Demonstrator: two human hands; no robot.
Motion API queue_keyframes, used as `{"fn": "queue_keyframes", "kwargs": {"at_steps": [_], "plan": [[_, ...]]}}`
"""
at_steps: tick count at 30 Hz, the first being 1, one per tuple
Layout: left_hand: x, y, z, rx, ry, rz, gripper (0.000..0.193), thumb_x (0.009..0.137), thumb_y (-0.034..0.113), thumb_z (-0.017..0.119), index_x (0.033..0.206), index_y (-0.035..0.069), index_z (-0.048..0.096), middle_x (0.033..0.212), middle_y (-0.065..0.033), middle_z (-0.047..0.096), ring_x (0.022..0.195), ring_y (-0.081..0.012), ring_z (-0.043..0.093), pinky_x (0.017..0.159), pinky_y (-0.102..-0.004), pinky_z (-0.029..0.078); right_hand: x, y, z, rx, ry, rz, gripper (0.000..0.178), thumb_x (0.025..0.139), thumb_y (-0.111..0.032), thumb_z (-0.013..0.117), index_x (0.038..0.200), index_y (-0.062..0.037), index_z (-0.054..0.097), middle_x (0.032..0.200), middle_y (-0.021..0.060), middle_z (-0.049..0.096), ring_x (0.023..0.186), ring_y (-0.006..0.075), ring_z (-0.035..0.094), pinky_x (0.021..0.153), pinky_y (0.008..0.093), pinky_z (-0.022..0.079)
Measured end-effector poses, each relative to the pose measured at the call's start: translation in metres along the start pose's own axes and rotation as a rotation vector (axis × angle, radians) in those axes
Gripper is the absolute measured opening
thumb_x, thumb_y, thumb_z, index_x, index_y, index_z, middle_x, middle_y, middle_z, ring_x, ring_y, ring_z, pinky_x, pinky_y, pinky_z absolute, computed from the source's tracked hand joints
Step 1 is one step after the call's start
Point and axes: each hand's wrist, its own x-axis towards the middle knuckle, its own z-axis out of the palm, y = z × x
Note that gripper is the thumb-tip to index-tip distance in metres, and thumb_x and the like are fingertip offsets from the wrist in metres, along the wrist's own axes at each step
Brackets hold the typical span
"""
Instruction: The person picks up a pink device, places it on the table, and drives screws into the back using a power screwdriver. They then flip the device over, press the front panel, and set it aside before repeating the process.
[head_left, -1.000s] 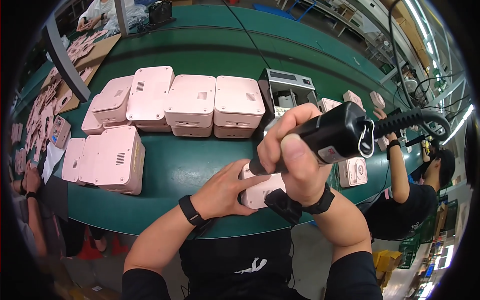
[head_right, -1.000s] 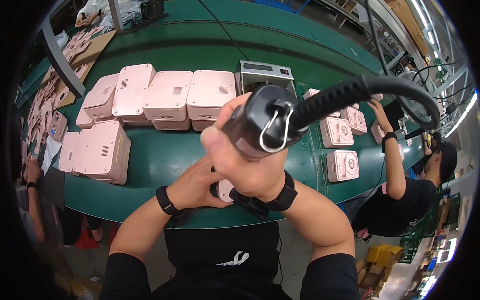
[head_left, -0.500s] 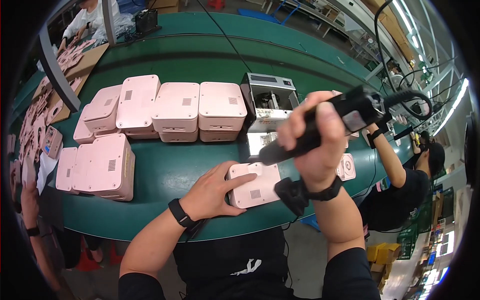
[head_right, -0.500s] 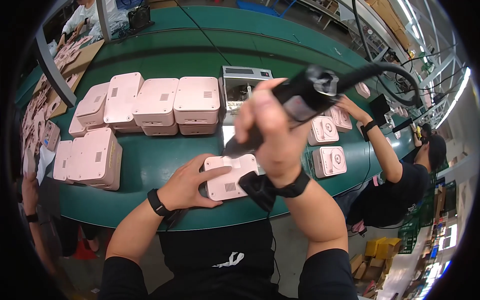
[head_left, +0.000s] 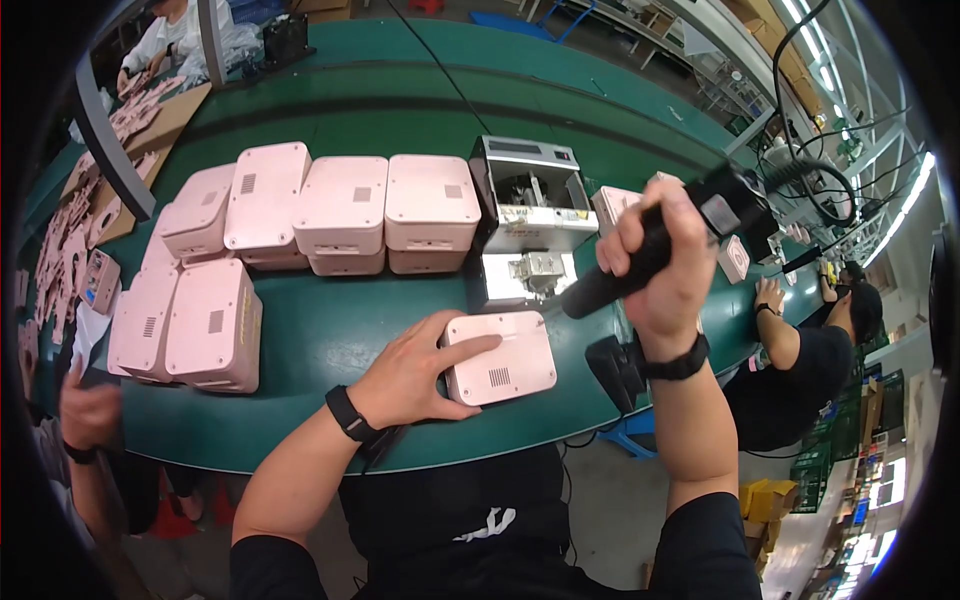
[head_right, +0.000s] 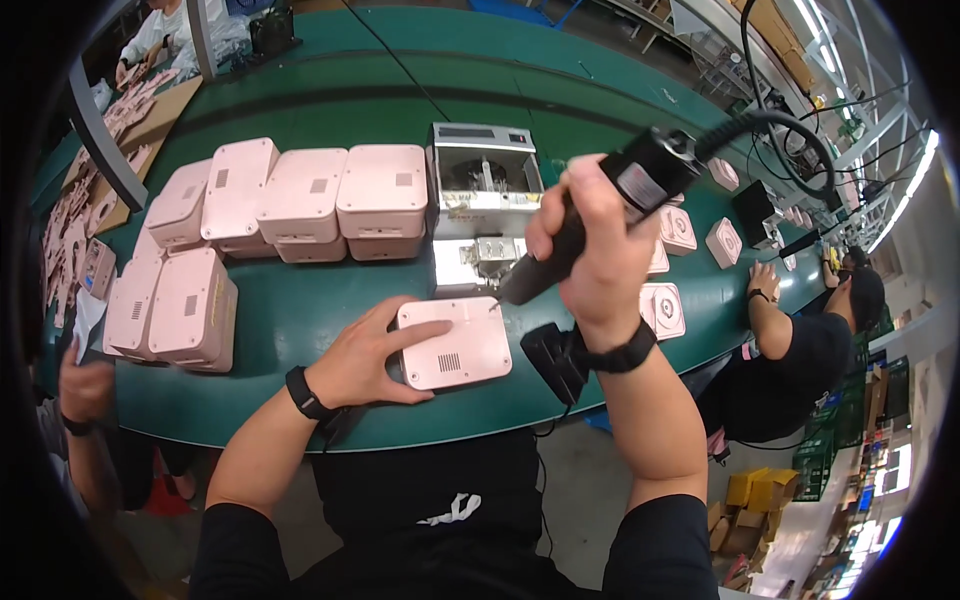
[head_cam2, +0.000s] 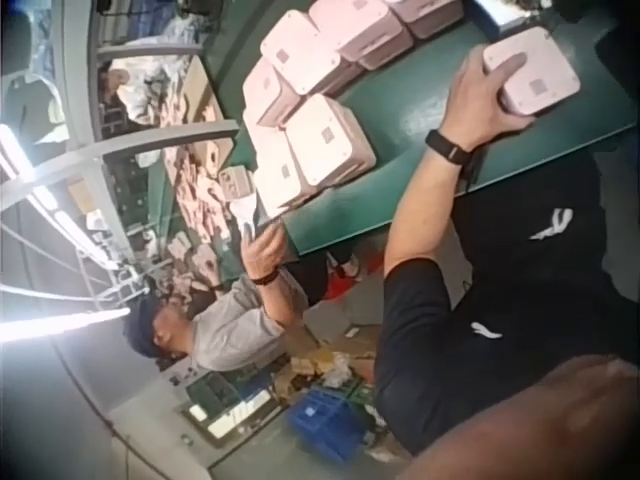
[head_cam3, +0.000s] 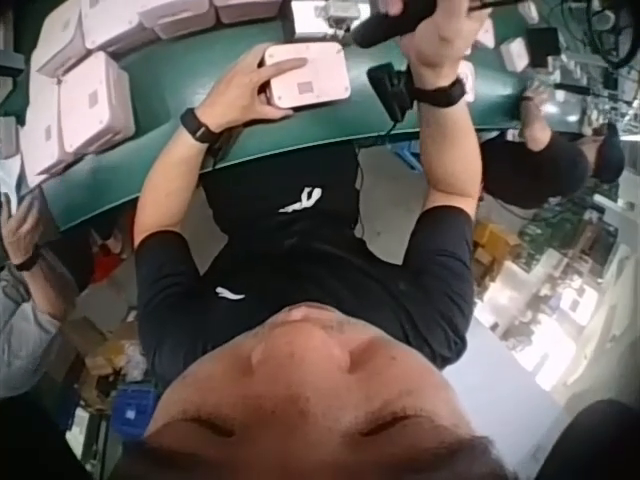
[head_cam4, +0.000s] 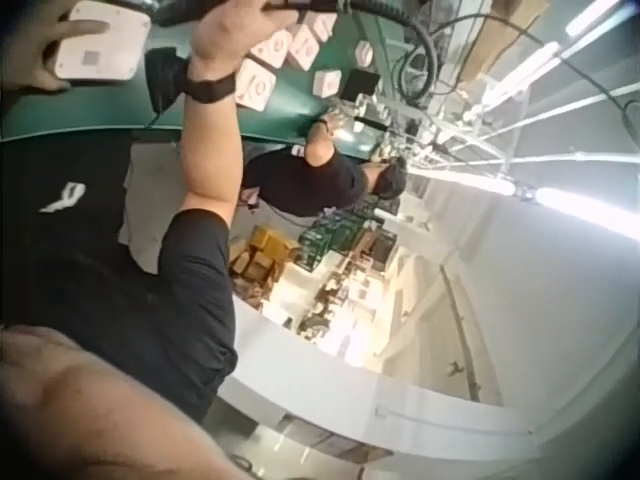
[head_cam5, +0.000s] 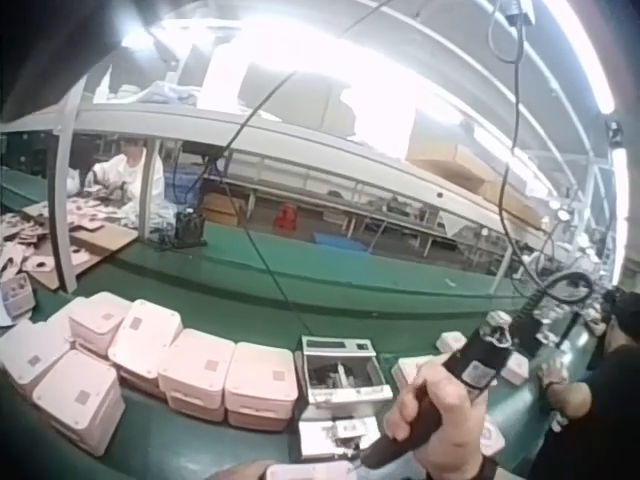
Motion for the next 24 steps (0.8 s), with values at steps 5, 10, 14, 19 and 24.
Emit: {"fn": "queue_keyframes", "kwargs": {"at_steps": [5, 10, 14, 19, 24], "plan": [[0.002, 0.000, -0.003, 0.008, -0.003, -0.003, 0.083, 0.065, 0.028, 0.090, 0.142, 0.026, 0.060, 0.135, -0.0167, 0.052, 0.122, -0.0367, 0.056, 0.104, -0.0436, 0.049, -0.051, -0.015, -0.021, 0.133, -0.014, 0.048, 0.032, 0.103, -0.039, 0.050, 0.104, -0.0072, 0.048, 0.070, 0.0046, 0.051, 0.052, 0.0152, 0.048, 0.056, 0.0334, 0.044], [0.002, 0.003, -0.002, 0.023, -0.011, -0.023, 0.084, 0.064, 0.028, 0.091, 0.142, 0.026, 0.060, 0.135, -0.0173, 0.052, 0.121, -0.0369, 0.057, 0.103, -0.0429, 0.049, -0.070, -0.016, -0.033, 0.096, -0.049, -0.017, 0.036, 0.102, -0.043, 0.050, 0.105, -0.0082, 0.046, 0.071, 0.0043, 0.052, 0.051, 0.0147, 0.047, 0.056, 0.0330, 0.044], [0.002, 0.003, 0.000, 0.023, -0.015, -0.024, 0.085, 0.063, 0.027, 0.091, 0.143, 0.027, 0.060, 0.135, -0.0173, 0.052, 0.121, -0.0367, 0.057, 0.103, -0.0431, 0.049, -0.082, 0.006, -0.036, 0.092, -0.052, -0.011, 0.037, 0.101, -0.045, 0.052, 0.103, -0.0086, 0.046, 0.071, 0.0044, 0.052, 0.051, 0.0146, 0.048, 0.055, 0.0330, 0.044], [0.005, 0.005, -0.001, 0.037, -0.011, -0.043, 0.086, 0.062, 0.026, 0.092, 0.143, 0.027, 0.060, 0.135, -0.0166, 0.052, 0.121, -0.0367, 0.057, 0.103, -0.0438, 0.049, -0.080, 0.009, -0.036, 0.109, -0.052, 0.001, 0.037, 0.099, -0.044, 0.053, 0.101, -0.0087, 0.045, 0.070, 0.0048, 0.052, 0.050, 0.0145, 0.047, 0.054, 0.0328, 0.044], [0.003, 0.004, -0.002, 0.055, -0.014, -0.052, 0.087, 0.062, 0.025, 0.092, 0.143, 0.027, 0.060, 0.135, -0.0162, 0.052, 0.121, -0.0369, 0.057, 0.103, -0.0440, 0.049, -0.077, 0.012, -0.036, 0.122, -0.082, 0.006, 0.036, 0.099, -0.044, 0.053, 0.101, -0.0084, 0.046, 0.070, 0.0049, 0.052, 0.049, 0.0142, 0.046, 0.054, 0.0328, 0.044]]}}
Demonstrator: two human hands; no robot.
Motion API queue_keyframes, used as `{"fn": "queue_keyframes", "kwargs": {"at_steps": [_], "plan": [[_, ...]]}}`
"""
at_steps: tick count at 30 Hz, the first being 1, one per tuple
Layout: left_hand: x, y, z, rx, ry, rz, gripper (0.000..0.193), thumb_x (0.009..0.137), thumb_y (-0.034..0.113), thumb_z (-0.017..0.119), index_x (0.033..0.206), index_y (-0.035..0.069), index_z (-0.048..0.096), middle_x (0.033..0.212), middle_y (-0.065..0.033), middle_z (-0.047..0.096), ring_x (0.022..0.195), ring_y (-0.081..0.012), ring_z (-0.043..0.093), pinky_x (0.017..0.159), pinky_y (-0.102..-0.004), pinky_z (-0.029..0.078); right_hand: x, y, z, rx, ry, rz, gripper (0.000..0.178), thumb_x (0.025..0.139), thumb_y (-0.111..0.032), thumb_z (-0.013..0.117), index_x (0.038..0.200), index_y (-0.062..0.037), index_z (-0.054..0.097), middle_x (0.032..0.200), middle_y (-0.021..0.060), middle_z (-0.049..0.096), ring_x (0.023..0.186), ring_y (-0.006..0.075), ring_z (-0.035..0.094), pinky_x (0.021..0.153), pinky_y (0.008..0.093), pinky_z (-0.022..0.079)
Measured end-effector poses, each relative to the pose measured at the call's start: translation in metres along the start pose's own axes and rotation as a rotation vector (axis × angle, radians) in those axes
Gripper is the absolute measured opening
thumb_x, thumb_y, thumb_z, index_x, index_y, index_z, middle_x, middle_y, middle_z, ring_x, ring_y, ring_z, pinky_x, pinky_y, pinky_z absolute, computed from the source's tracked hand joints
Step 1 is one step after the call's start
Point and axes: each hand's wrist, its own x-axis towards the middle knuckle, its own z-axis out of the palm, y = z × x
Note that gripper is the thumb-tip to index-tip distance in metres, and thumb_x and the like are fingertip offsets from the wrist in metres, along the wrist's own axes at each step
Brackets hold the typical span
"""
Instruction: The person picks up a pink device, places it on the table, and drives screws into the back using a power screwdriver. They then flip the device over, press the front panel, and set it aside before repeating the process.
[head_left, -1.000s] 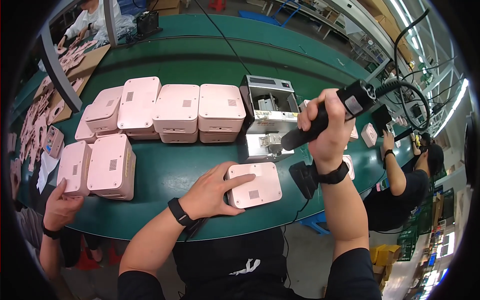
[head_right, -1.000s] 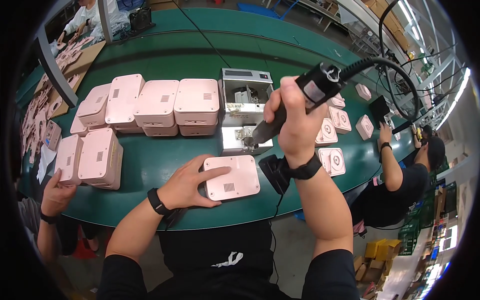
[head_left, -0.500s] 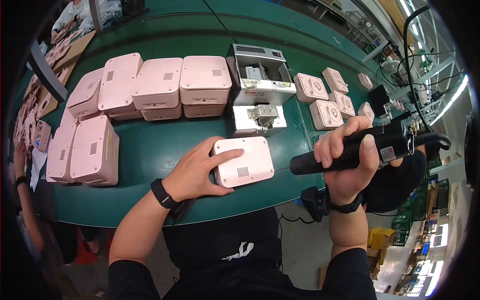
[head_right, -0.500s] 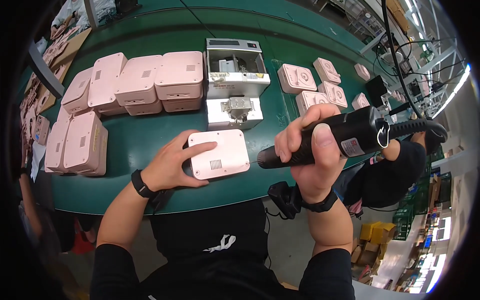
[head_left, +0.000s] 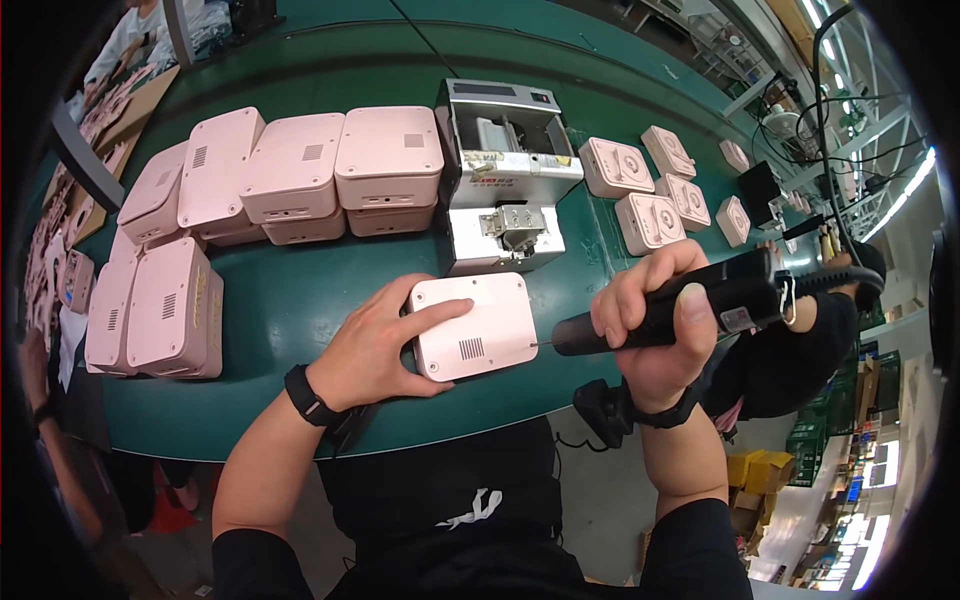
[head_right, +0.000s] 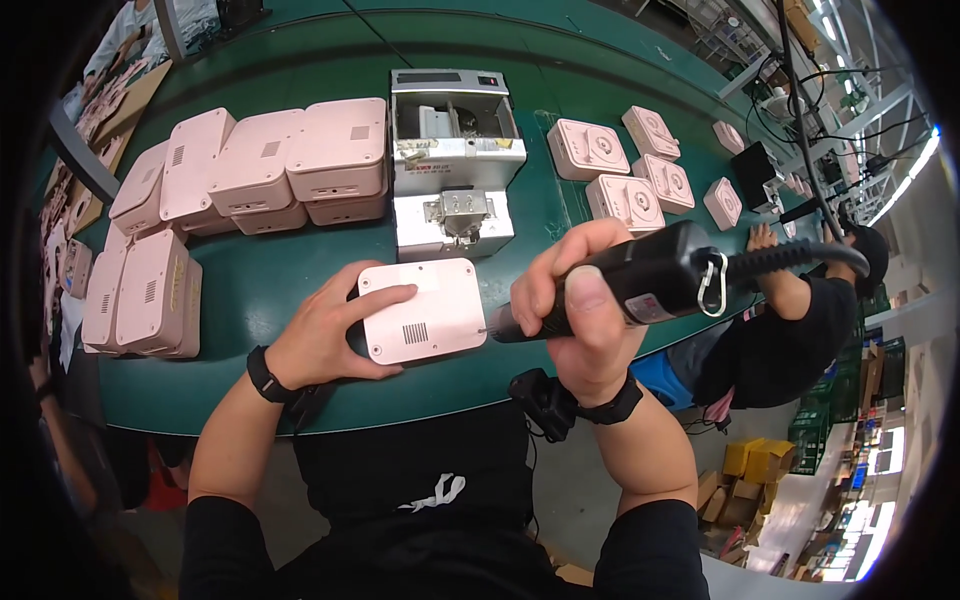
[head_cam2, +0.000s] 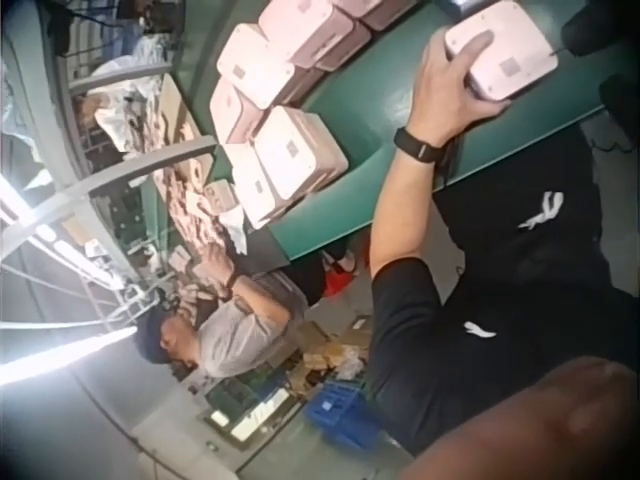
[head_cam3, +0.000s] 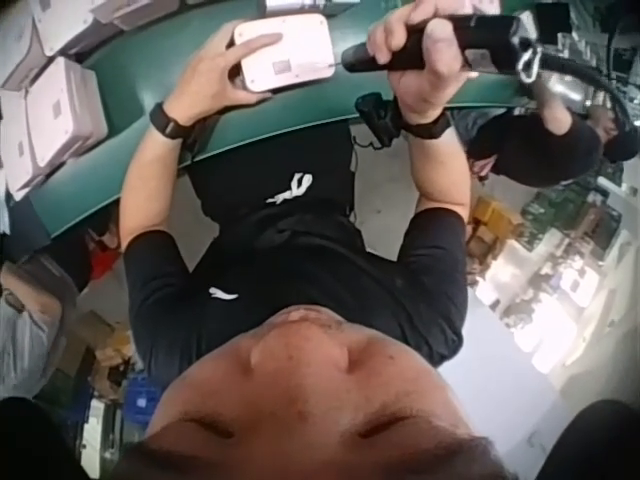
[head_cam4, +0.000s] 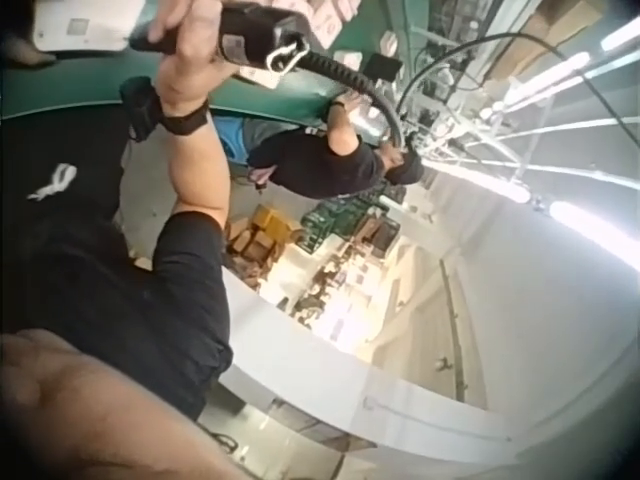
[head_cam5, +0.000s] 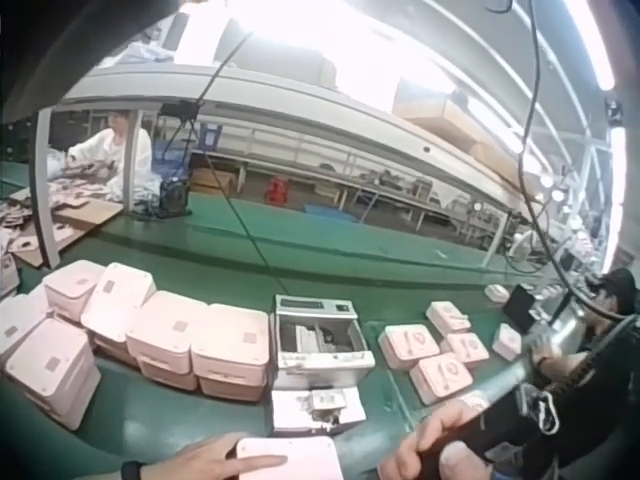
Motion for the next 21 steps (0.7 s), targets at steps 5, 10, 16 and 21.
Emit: {"fn": "queue_keyframes", "kwargs": {"at_steps": [5, 10, 16, 21], "plan": [[0.000, -0.004, 0.002, -0.020, -0.016, 0.086, 0.086, 0.061, 0.026, 0.091, 0.142, 0.027, 0.060, 0.134, -0.0163, 0.052, 0.120, -0.0367, 0.057, 0.102, -0.0437, 0.050, 0.017, -0.015, 0.012, 0.005, -0.079, 0.054, 0.037, 0.099, -0.044, 0.053, 0.102, -0.0079, 0.047, 0.068, 0.0050, 0.051, 0.050, 0.0154, 0.047, 0.053, 0.0331, 0.044], [-0.003, 0.000, -0.002, 0.026, 0.027, 0.047, 0.085, 0.061, 0.026, 0.091, 0.141, 0.027, 0.061, 0.133, -0.0158, 0.053, 0.119, -0.0362, 0.057, 0.101, -0.0436, 0.050, 0.057, -0.018, 0.025, 0.050, 0.011, -0.122, 0.033, 0.102, -0.041, 0.051, 0.104, -0.0076, 0.049, 0.067, 0.0054, 0.051, 0.052, 0.0167, 0.049, 0.054, 0.0339, 0.044], [-0.001, 0.000, -0.005, 0.053, 0.069, 0.036, 0.085, 0.062, 0.026, 0.091, 0.141, 0.026, 0.061, 0.132, -0.0150, 0.053, 0.118, -0.0357, 0.058, 0.101, -0.0437, 0.049, 0.092, 0.005, 0.028, -0.132, 0.070, -0.120, 0.031, 0.104, -0.039, 0.047, 0.104, -0.0082, 0.051, 0.069, 0.0057, 0.052, 0.054, 0.0167, 0.049, 0.057, 0.0342, 0.044], [-0.002, -0.005, -0.005, -0.008, 0.059, 0.018, 0.082, 0.062, 0.026, 0.091, 0.139, 0.025, 0.063, 0.133, -0.0148, 0.054, 0.121, -0.0363, 0.058, 0.101, -0.0440, 0.051, 0.063, -0.006, 0.031, 0.042, 0.016, 0.011, 0.035, 0.104, -0.042, 0.047, 0.103, -0.0079, 0.050, 0.069, 0.0048, 0.050, 0.053, 0.0164, 0.049, 0.056, 0.0340, 0.044]]}}
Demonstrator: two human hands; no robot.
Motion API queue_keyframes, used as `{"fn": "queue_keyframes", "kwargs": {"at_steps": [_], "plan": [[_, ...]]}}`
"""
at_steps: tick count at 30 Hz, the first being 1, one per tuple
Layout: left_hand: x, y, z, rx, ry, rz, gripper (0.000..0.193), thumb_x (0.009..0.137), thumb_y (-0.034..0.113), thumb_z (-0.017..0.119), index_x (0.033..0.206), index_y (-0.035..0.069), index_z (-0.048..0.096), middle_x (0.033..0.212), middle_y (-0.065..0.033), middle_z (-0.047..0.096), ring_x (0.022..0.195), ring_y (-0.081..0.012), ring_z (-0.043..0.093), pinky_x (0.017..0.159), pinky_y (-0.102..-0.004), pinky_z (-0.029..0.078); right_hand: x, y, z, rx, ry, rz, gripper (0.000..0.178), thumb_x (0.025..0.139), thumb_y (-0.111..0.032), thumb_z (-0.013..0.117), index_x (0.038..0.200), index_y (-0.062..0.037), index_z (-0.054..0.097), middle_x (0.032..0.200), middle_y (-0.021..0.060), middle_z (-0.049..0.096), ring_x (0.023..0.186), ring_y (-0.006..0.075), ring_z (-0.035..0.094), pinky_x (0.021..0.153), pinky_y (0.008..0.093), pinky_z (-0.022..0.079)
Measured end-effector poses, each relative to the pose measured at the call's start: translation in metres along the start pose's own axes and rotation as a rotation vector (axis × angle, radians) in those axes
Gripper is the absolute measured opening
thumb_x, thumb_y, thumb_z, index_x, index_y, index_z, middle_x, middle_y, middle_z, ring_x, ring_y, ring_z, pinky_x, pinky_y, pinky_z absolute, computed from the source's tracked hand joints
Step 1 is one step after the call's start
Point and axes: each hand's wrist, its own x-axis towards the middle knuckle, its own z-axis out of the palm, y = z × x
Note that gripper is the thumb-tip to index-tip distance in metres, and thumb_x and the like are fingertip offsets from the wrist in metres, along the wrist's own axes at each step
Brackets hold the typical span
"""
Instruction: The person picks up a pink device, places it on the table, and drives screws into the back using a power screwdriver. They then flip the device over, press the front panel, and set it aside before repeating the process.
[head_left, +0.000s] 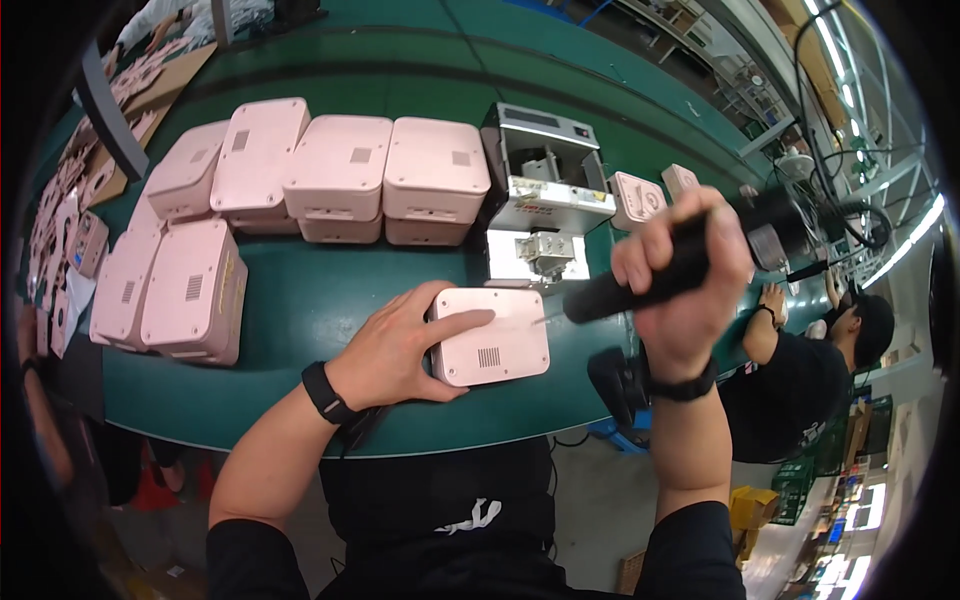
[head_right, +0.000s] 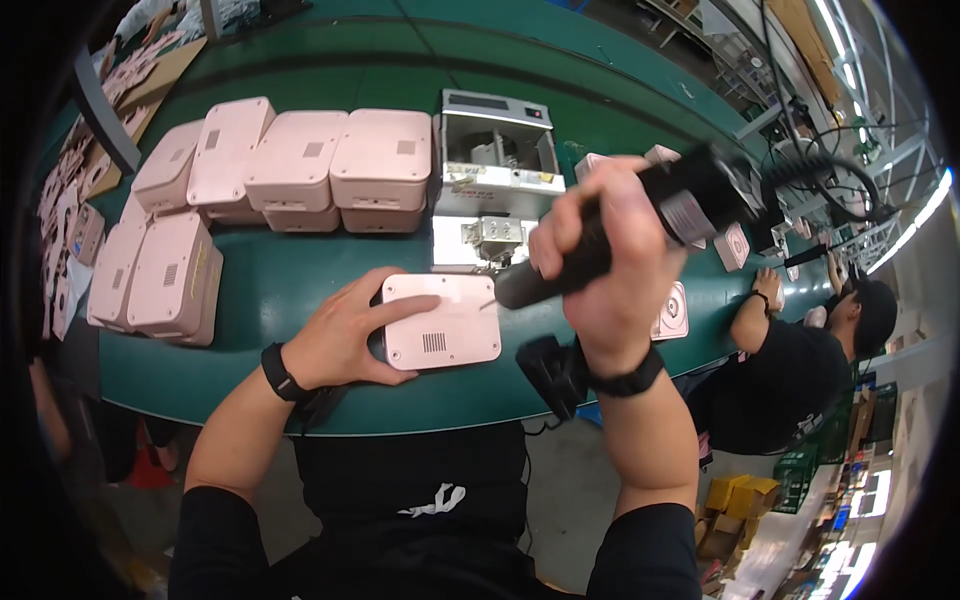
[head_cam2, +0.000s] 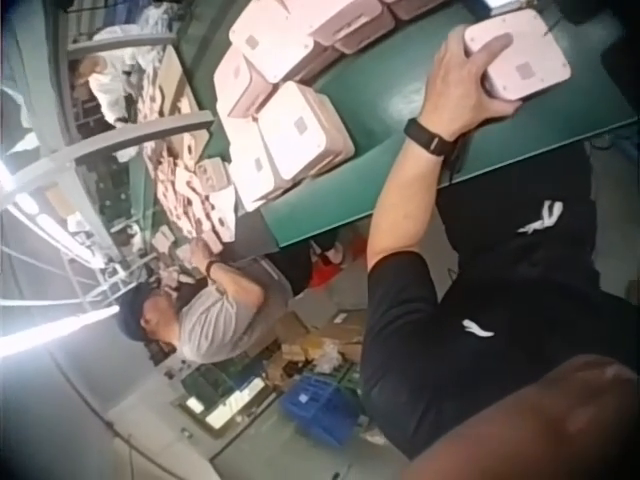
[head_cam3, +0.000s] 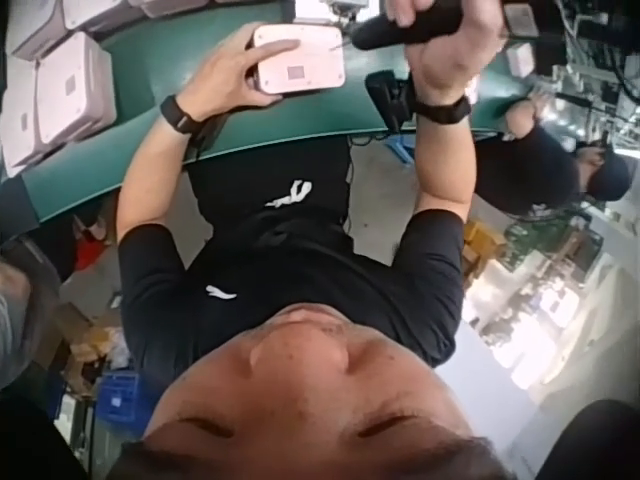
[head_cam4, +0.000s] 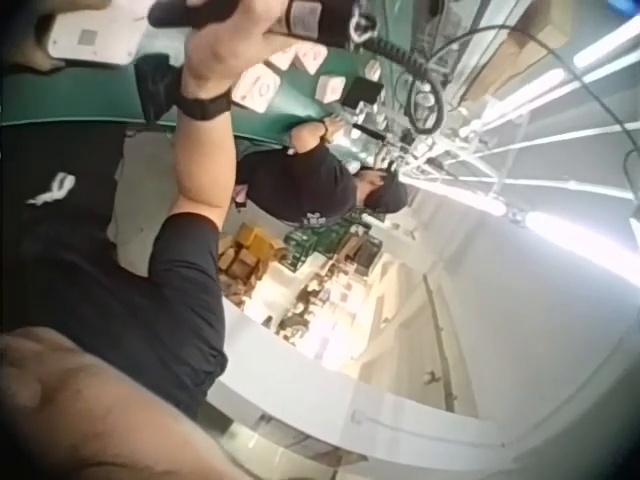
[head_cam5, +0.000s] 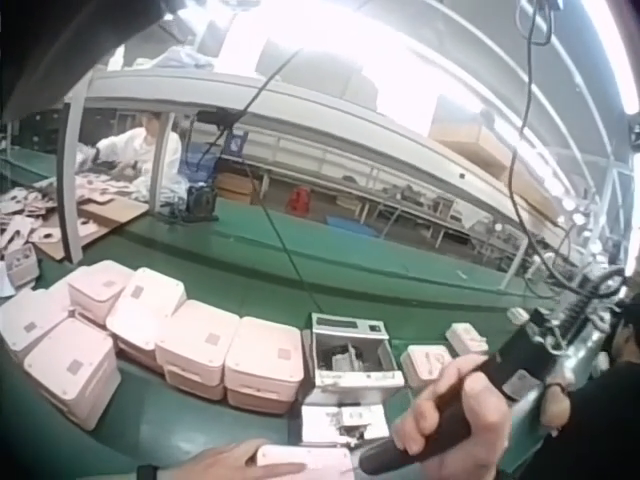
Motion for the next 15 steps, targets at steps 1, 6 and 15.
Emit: {"fn": "queue_keyframes", "kwargs": {"at_steps": [1, 6, 15], "plan": [[0.001, -0.002, 0.001, -0.003, 0.003, 0.005, 0.082, 0.062, 0.026, 0.091, 0.139, 0.025, 0.063, 0.133, -0.0144, 0.054, 0.121, -0.0361, 0.058, 0.101, -0.0439, 0.051, -0.010, -0.004, 0.002, 0.105, -0.016, 0.043, 0.037, 0.104, -0.044, 0.047, 0.103, -0.0077, 0.049, 0.068, 0.0045, 0.050, 0.053, 0.0161, 0.048, 0.054, 0.0338, 0.044], [-0.002, -0.001, 0.000, 0.016, -0.019, -0.001, 0.083, 0.062, 0.026, 0.091, 0.140, 0.025, 0.061, 0.134, -0.0133, 0.053, 0.119, -0.0358, 0.060, 0.099, -0.0434, 0.053, -0.044, -0.015, 0.010, 0.037, -0.180, -0.015, 0.044, 0.100, -0.051, 0.051, 0.103, -0.0081, 0.047, 0.068, 0.0041, 0.050, 0.051, 0.0152, 0.048, 0.053, 0.0328, 0.044], [-0.001, 0.000, 0.005, 0.019, 0.010, -0.006, 0.081, 0.062, 0.027, 0.091, 0.138, 0.026, 0.064, 0.133, -0.0137, 0.055, 0.118, -0.0352, 0.061, 0.098, -0.0436, 0.054, -0.063, -0.008, 0.017, -0.033, -0.153, 0.040, 0.050, 0.094, -0.056, 0.059, 0.102, -0.0088, 0.044, 0.069, 0.0040, 0.051, 0.050, 0.0162, 0.048, 0.054, 0.0335, 0.045]]}}
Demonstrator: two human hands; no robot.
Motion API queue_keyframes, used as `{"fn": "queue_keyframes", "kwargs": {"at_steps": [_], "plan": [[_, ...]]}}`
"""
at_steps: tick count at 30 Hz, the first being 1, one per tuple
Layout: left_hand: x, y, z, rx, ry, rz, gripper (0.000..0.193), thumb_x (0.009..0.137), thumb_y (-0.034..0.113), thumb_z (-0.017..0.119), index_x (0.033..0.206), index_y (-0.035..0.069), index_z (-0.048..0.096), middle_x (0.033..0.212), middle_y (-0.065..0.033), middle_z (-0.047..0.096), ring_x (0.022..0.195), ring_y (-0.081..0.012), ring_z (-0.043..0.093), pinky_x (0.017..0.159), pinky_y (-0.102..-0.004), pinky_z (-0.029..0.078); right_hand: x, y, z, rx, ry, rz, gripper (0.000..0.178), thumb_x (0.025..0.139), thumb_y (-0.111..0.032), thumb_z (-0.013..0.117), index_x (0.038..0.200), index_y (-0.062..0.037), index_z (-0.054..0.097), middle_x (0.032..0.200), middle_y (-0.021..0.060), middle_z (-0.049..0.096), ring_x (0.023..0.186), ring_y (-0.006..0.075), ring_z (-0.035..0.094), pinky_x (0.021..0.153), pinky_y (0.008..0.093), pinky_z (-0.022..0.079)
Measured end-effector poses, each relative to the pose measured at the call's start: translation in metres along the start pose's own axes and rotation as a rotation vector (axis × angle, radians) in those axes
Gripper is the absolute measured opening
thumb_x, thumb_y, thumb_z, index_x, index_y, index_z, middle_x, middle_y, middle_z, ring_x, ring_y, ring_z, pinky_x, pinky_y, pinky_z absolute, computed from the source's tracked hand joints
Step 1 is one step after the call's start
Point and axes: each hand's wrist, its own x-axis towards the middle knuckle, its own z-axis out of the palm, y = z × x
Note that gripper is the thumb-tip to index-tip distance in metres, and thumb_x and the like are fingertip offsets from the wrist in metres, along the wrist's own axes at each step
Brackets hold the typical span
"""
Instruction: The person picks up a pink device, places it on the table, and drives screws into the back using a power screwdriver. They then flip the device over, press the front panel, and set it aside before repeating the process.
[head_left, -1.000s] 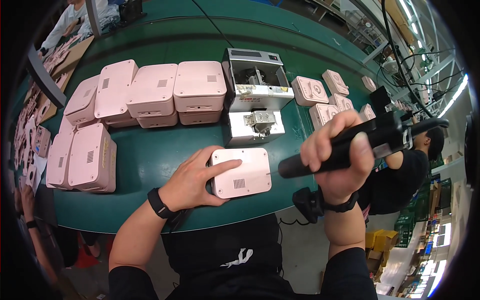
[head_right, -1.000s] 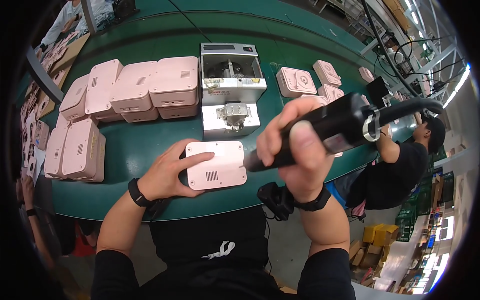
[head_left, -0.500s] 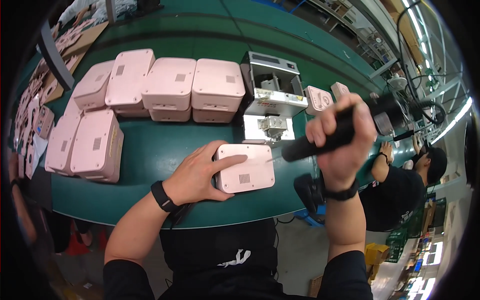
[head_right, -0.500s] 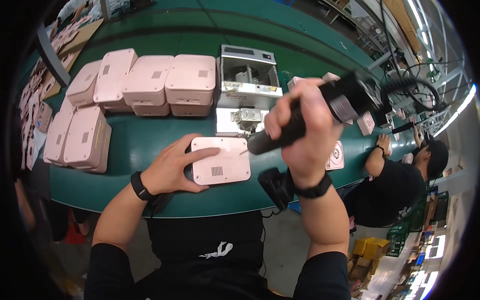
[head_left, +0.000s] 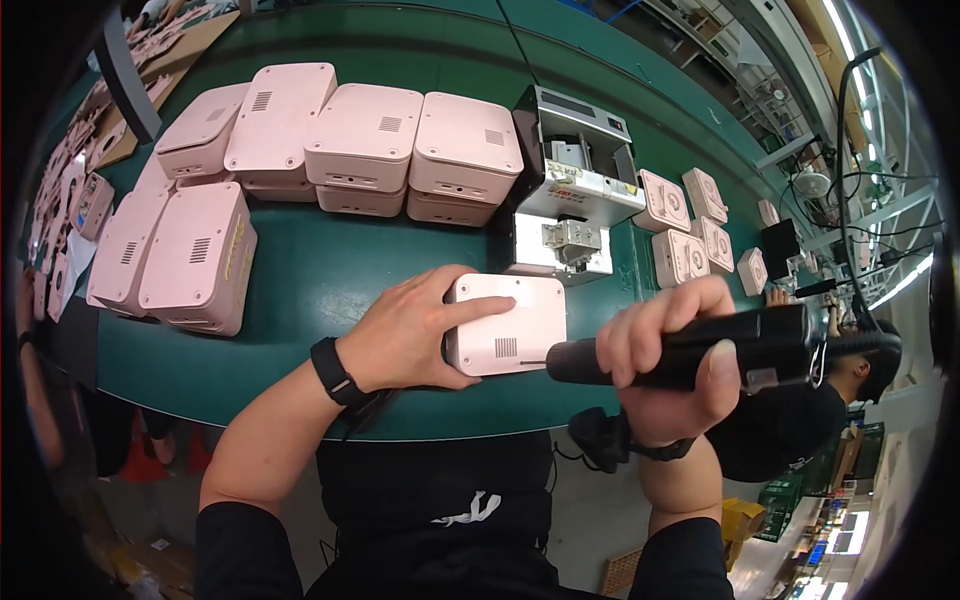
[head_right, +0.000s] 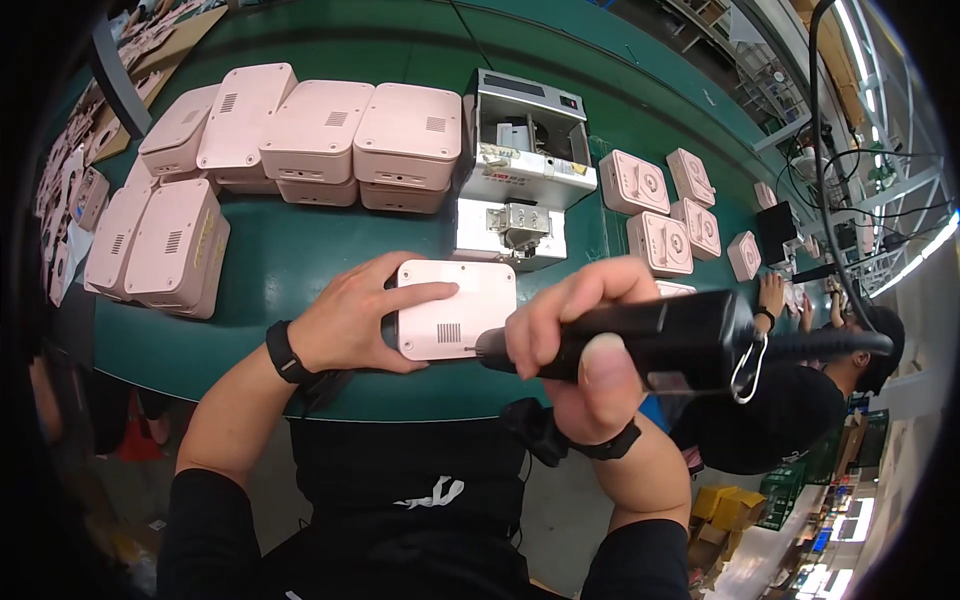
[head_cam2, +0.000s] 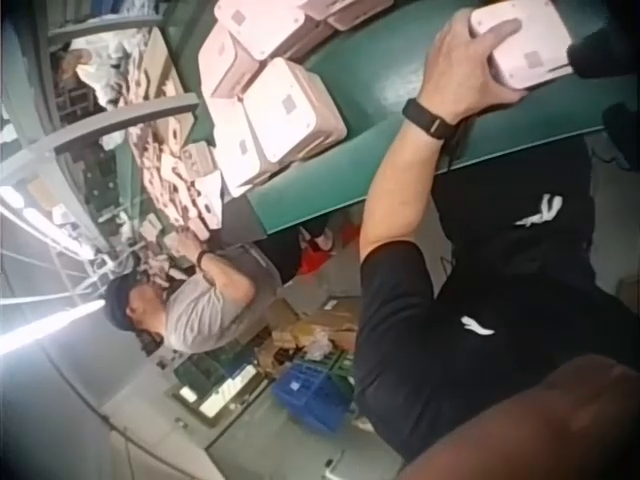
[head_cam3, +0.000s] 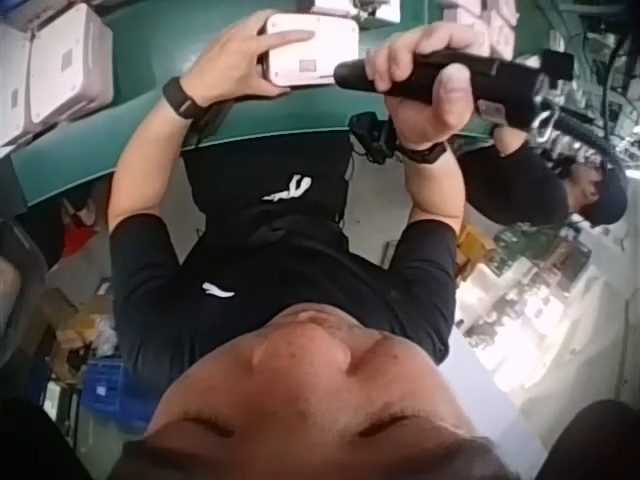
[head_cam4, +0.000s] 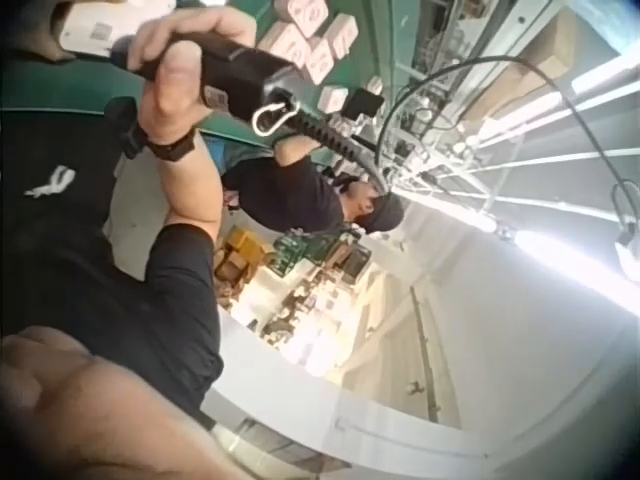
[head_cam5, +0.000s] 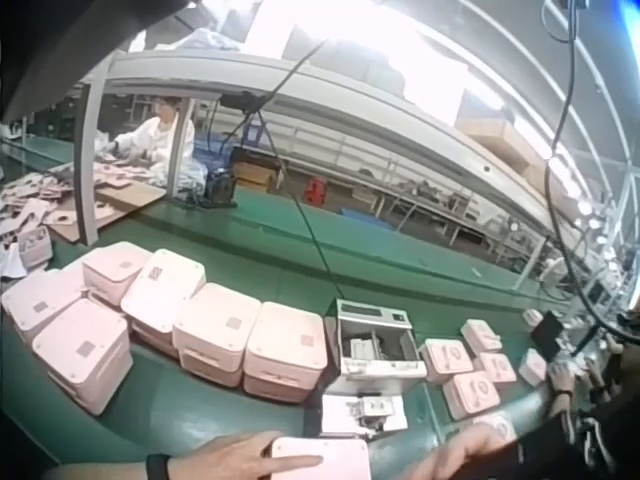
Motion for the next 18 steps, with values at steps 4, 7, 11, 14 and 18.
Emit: {"fn": "queue_keyframes", "kwargs": {"at_steps": [4, 7, 11, 14, 18], "plan": [[-0.002, -0.001, -0.003, 0.030, 0.003, -0.007, 0.081, 0.061, 0.028, 0.091, 0.137, 0.026, 0.065, 0.133, -0.0136, 0.057, 0.117, -0.0349, 0.062, 0.097, -0.0440, 0.054, -0.009, 0.005, 0.005, -0.029, 0.006, 0.019, 0.050, 0.092, -0.055, 0.061, 0.101, -0.0091, 0.044, 0.070, 0.0044, 0.052, 0.051, 0.0167, 0.049, 0.055, 0.0344, 0.045], [-0.001, -0.003, 0.000, 0.036, 0.018, 0.002, 0.082, 0.060, 0.029, 0.091, 0.137, 0.027, 0.065, 0.132, -0.0133, 0.057, 0.116, -0.0345, 0.063, 0.096, -0.0443, 0.055, -0.009, 0.005, 0.004, -0.039, -0.001, 0.019, 0.050, 0.091, -0.055, 0.063, 0.100, -0.0094, 0.043, 0.070, 0.0045, 0.052, 0.051, 0.0168, 0.049, 0.055, 0.0348, 0.046], [-0.002, 0.000, -0.003, 0.044, 0.014, -0.004, 0.082, 0.060, 0.029, 0.091, 0.138, 0.029, 0.064, 0.131, -0.0130, 0.057, 0.116, -0.0342, 0.063, 0.096, -0.0443, 0.055, -0.003, 0.006, 0.008, -0.065, -0.021, 0.008, 0.048, 0.093, -0.052, 0.062, 0.102, -0.0089, 0.044, 0.070, 0.0044, 0.052, 0.052, 0.0168, 0.050, 0.055, 0.0344, 0.046], [-0.004, -0.001, -0.003, 0.062, 0.007, -0.003, 0.082, 0.062, 0.031, 0.090, 0.139, 0.029, 0.063, 0.130, -0.0138, 0.057, 0.116, -0.0345, 0.062, 0.098, -0.0444, 0.054, 0.007, 0.001, 0.004, -0.020, -0.003, -0.028, 0.046, 0.095, -0.052, 0.059, 0.102, -0.0083, 0.045, 0.070, 0.0043, 0.052, 0.051, 0.0167, 0.049, 0.055, 0.0342, 0.045], [-0.003, 0.001, -0.002, 0.060, -0.005, 0.004, 0.082, 0.063, 0.033, 0.089, 0.140, 0.029, 0.062, 0.130, -0.0144, 0.056, 0.117, -0.0348, 0.062, 0.098, -0.0443, 0.054, 0.043, -0.001, -0.017, 0.018, 0.090, -0.209, 0.042, 0.098, -0.049, 0.055, 0.103, -0.0083, 0.048, 0.070, 0.0043, 0.051, 0.052, 0.0164, 0.048, 0.056, 0.0339, 0.044]]}}
